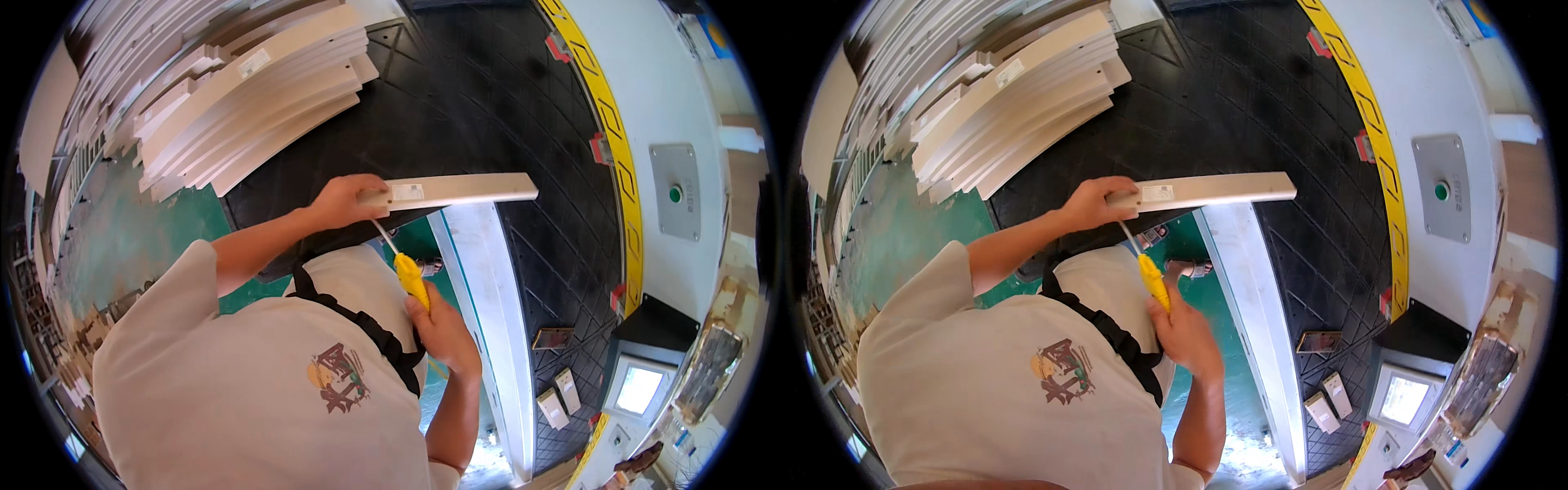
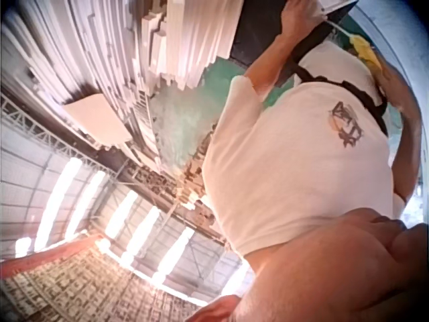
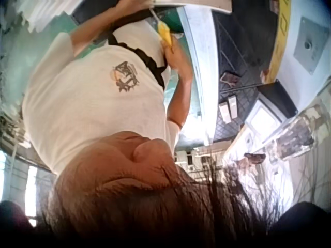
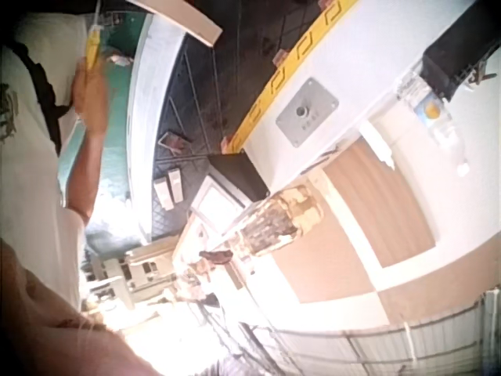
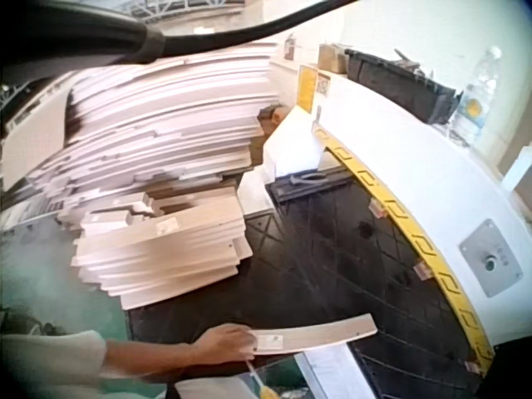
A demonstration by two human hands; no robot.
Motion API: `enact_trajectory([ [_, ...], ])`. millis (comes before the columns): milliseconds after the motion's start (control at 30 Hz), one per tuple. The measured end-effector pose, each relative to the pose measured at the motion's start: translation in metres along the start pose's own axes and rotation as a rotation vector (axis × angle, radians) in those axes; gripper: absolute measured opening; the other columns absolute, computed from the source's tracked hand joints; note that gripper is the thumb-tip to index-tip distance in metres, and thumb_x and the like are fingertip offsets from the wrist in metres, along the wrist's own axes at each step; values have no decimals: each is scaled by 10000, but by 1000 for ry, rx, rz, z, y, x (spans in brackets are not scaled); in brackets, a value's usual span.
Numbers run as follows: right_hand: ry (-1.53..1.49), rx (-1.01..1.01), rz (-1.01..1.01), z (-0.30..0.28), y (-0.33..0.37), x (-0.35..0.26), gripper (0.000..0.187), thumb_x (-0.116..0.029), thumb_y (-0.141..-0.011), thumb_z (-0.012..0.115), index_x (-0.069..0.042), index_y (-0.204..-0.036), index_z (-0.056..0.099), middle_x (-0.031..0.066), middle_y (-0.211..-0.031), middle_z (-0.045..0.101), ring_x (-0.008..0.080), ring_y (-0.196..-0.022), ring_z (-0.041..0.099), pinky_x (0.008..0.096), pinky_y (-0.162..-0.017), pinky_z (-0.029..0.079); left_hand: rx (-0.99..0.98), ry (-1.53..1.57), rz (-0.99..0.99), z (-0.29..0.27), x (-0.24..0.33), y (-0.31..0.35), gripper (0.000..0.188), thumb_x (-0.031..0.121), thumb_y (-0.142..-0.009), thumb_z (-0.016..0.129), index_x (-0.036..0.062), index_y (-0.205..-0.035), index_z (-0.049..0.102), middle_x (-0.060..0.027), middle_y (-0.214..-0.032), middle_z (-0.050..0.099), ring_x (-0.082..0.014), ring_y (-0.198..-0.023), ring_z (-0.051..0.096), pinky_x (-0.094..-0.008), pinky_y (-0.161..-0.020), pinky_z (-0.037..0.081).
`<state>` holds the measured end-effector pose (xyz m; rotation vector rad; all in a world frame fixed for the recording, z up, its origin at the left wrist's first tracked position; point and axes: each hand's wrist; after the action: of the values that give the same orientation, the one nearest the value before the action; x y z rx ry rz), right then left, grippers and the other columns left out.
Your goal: The person applies white adhesive strips to the edges of wooden boards by hand and then uses an air gun to clean the surfaces.
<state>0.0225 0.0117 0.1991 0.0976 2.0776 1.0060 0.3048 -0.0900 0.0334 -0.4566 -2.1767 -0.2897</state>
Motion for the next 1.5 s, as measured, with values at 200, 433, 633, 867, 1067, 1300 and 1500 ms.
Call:
enact_trajectory([
  [200,72,27,82,-49,-8,65,496,-394,-1094,493,-21,-1420,515,313,-1120,697,498,-1053,671,521,-858,525,-497,1310,-915,-26,-42,-16,630,577,-1043,550,61,-1401,591,-194,-1203,716,-244,-919,746,-367,-838,649],
  [433,3,255,166,-65,16,65,527,-466,-1080,527,-24,-1364,552,257,-978,715,473,-930,696,502,-781,525,-504,1331,-965,-26,-47,-18,626,560,-1057,531,50,-1417,573,-199,-1187,716,-256,-916,747,-386,-835,653],
  [633,-127,293,43,-57,32,73,435,-420,-1106,489,-15,-1215,603,81,-789,618,202,-733,600,365,-712,490,-513,1276,-952,-30,-48,-18,614,562,-1070,500,54,-1406,576,-186,-1166,721,-243,-908,746,-384,-828,652],
  [867,-334,132,32,-37,50,60,410,-412,-1109,488,-31,-1212,601,42,-826,609,149,-785,592,337,-753,485,-501,1234,-914,-30,-41,-16,632,590,-1053,521,48,-1366,610,-161,-1142,730,-253,-928,750,-378,-856,639],
  [1067,-255,62,83,-33,44,43,494,-445,-1054,587,-31,-1325,585,87,-889,669,207,-810,639,364,-770,501,-302,798,-980,-32,-37,-19,658,638,-1039,508,64,-1321,664,-136,-1134,744,-270,-926,758,-419,-833,632],
  [1300,123,70,-140,-11,-29,41,393,-310,-973,632,-36,-1255,635,257,-1040,717,424,-958,693,499,-828,520,-102,-505,-386,-66,-14,-44,414,469,-956,633,100,-929,820,-141,-899,775,-310,-886,751,-439,-764,587],
  [1500,421,-63,-455,96,-165,-20,531,-179,-884,630,-80,-1404,593,222,-1238,707,399,-1125,693,492,-953,555,83,-203,-49,-44,34,-105,304,340,-916,712,92,-1081,771,-132,-958,777,-326,-897,747,-446,-805,584],
])
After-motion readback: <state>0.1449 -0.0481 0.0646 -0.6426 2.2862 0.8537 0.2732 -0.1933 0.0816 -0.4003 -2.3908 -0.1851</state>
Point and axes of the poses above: each hand's wrist, its own y-axis away from the middle knuckle, its own z-axis out of the palm, x = y × z
